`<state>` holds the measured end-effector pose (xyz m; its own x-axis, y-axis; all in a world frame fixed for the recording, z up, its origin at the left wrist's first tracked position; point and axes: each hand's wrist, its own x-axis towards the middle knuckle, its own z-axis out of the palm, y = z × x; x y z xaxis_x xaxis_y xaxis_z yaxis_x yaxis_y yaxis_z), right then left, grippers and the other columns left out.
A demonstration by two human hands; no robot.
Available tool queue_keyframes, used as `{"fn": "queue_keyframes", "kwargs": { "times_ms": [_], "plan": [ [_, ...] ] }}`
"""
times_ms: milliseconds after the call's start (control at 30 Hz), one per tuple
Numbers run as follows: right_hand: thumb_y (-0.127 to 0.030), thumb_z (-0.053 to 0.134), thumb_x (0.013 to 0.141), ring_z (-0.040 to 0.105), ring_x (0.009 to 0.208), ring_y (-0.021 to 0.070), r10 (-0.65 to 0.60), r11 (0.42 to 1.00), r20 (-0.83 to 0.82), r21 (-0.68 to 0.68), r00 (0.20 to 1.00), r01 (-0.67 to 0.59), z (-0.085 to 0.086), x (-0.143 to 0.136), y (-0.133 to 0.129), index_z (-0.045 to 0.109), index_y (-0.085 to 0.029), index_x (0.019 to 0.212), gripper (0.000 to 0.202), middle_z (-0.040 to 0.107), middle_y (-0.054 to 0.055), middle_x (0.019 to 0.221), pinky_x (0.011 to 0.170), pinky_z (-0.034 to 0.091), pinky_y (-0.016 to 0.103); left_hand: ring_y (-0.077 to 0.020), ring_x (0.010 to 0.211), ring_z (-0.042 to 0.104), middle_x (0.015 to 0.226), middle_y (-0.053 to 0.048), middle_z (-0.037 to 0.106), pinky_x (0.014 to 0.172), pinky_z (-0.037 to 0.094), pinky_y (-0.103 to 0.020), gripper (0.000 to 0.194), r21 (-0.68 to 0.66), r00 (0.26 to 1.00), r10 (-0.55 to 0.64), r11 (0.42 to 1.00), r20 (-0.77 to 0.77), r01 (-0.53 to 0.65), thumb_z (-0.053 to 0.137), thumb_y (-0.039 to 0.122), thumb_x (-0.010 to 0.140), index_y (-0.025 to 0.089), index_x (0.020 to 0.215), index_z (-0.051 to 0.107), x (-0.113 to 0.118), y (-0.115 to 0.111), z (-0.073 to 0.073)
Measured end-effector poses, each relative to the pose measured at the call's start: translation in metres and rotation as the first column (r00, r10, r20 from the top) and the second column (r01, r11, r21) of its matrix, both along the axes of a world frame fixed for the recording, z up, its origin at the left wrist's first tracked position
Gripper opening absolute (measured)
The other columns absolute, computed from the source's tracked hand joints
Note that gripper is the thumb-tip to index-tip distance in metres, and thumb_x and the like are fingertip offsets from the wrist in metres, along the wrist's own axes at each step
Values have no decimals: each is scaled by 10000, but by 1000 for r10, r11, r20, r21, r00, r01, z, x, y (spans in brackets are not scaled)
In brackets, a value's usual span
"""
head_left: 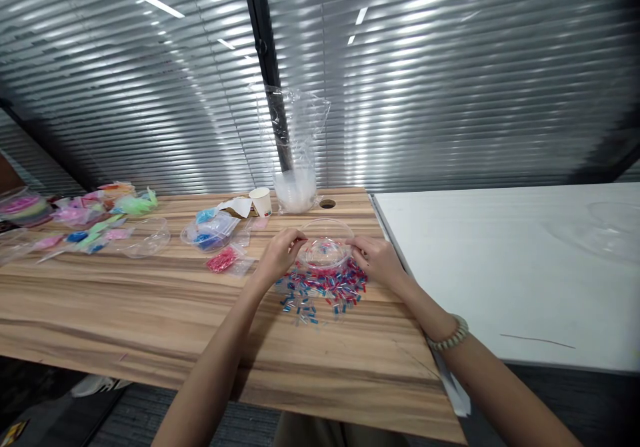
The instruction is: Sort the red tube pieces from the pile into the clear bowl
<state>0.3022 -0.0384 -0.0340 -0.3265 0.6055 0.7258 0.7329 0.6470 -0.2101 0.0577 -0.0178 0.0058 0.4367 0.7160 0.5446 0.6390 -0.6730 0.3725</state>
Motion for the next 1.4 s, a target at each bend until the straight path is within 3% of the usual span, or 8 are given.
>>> {"fn": "queue_keyframes", "kwargs": {
  "times_ms": [1400],
  "plan": [
    [-113,442,814,635,754,164,29,996,-29,-85,999,-31,3,0,-2,637,-191,970,261,691,34,927,667,462,260,-140,752,565,836,-33,630,709,451,-258,67,-6,999,-6,1000,-33,6,513,183,852,168,852,579,1,-3,2]
  ]
}}
